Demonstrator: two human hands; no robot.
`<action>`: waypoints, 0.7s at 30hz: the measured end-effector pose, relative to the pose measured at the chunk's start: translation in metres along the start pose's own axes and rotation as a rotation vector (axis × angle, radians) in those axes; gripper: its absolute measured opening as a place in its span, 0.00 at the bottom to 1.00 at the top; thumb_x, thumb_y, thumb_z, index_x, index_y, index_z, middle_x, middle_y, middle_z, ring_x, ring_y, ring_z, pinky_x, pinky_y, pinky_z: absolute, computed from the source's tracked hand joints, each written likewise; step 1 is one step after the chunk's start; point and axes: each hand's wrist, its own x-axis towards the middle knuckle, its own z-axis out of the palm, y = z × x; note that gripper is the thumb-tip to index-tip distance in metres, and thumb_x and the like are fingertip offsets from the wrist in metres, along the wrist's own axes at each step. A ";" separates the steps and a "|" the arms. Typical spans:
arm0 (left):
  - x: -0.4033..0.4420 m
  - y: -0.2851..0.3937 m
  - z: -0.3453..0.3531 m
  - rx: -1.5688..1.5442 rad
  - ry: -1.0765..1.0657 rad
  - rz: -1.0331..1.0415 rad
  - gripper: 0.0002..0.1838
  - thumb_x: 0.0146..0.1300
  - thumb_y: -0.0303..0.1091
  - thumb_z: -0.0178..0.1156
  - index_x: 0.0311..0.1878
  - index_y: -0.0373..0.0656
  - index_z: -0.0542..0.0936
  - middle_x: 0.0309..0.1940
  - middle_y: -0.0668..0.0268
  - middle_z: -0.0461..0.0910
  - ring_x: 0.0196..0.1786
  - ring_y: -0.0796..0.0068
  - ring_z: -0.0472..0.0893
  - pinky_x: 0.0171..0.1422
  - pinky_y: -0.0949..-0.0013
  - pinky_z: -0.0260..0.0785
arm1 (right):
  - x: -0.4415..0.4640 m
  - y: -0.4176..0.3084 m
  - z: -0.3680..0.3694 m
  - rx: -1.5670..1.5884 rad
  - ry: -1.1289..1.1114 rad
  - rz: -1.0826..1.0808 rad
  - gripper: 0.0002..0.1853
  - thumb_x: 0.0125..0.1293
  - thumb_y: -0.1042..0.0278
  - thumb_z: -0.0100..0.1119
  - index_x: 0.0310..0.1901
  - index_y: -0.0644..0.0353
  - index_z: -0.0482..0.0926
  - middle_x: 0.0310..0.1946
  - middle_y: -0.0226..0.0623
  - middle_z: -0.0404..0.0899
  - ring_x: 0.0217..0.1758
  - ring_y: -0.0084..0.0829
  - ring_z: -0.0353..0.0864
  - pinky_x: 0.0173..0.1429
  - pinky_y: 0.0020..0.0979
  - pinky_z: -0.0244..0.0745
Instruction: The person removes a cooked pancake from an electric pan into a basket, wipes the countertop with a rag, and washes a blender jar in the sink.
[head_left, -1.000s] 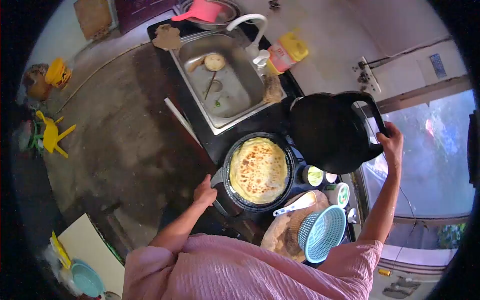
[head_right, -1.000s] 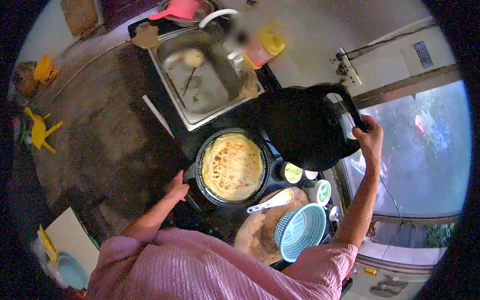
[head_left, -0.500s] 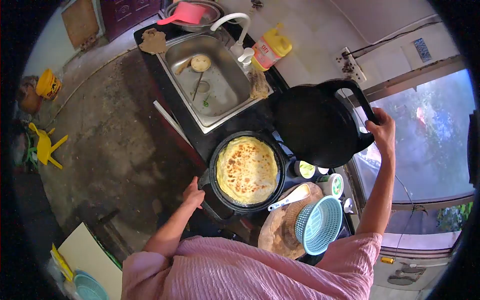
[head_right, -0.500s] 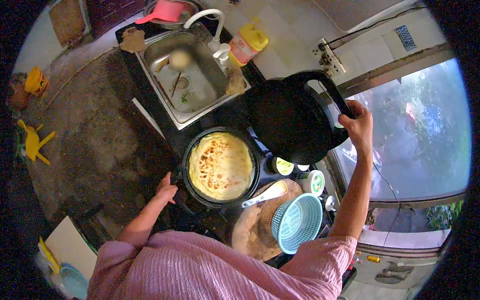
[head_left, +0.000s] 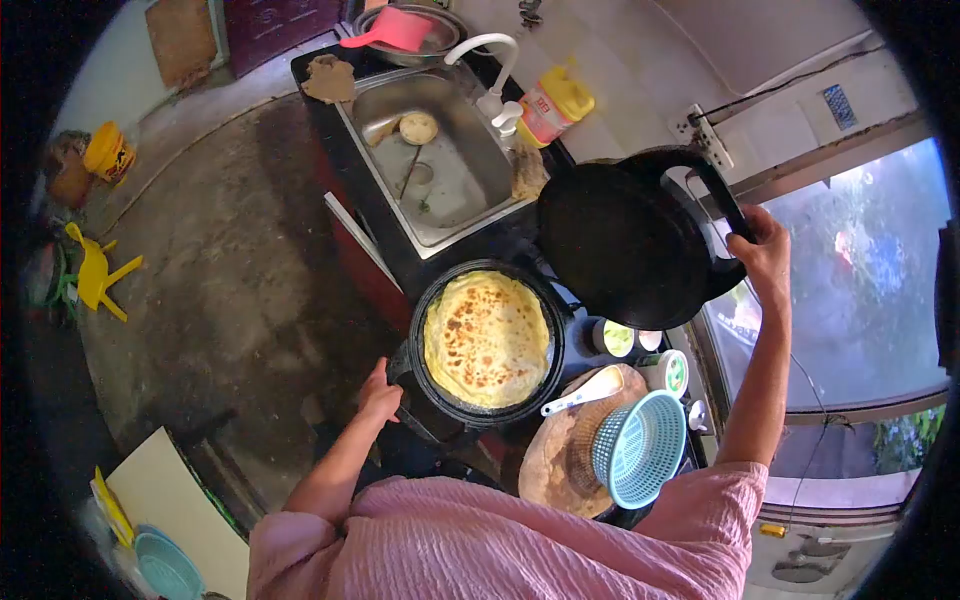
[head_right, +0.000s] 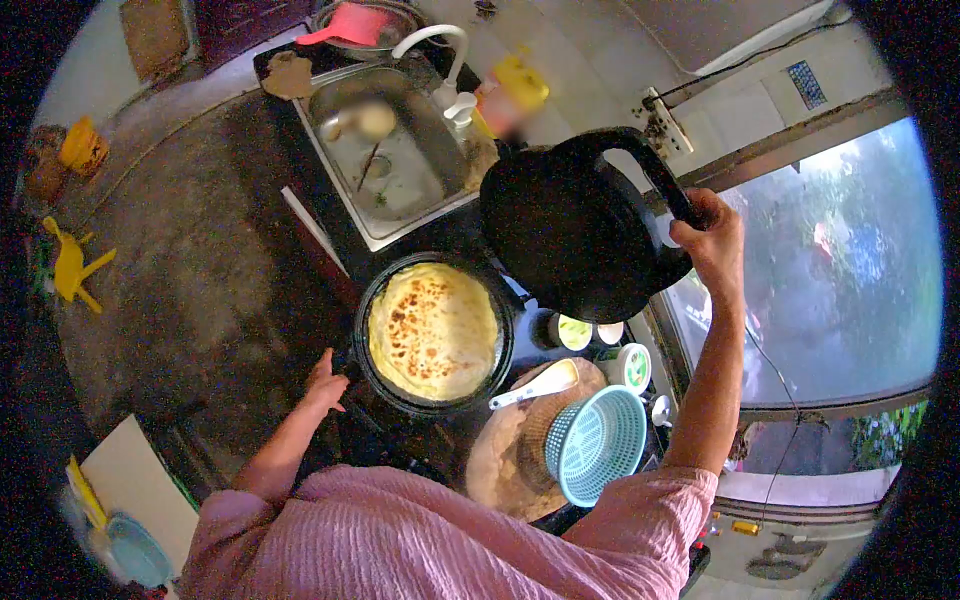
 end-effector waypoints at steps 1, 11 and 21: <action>-0.003 -0.002 -0.003 -0.015 0.007 0.003 0.40 0.55 0.24 0.53 0.72 0.55 0.53 0.67 0.55 0.63 0.52 0.50 0.78 0.30 0.57 0.83 | 0.000 -0.004 -0.001 0.002 -0.006 -0.010 0.15 0.44 0.76 0.57 0.38 0.68 0.78 0.23 0.26 0.72 0.27 0.18 0.68 0.33 0.22 0.64; -0.025 -0.040 -0.041 -0.090 0.028 0.031 0.39 0.55 0.24 0.54 0.72 0.53 0.55 0.64 0.52 0.65 0.48 0.51 0.80 0.29 0.57 0.82 | -0.011 -0.091 0.011 -0.025 -0.004 -0.120 0.17 0.45 0.75 0.58 0.40 0.69 0.78 0.25 0.30 0.76 0.28 0.20 0.73 0.35 0.24 0.69; -0.056 -0.140 -0.098 -0.101 0.203 0.192 0.38 0.52 0.29 0.55 0.70 0.51 0.57 0.55 0.54 0.74 0.36 0.56 0.83 0.26 0.63 0.79 | -0.026 -0.217 0.068 -0.041 -0.147 -0.291 0.20 0.45 0.75 0.58 0.44 0.70 0.77 0.29 0.30 0.75 0.33 0.21 0.72 0.40 0.24 0.68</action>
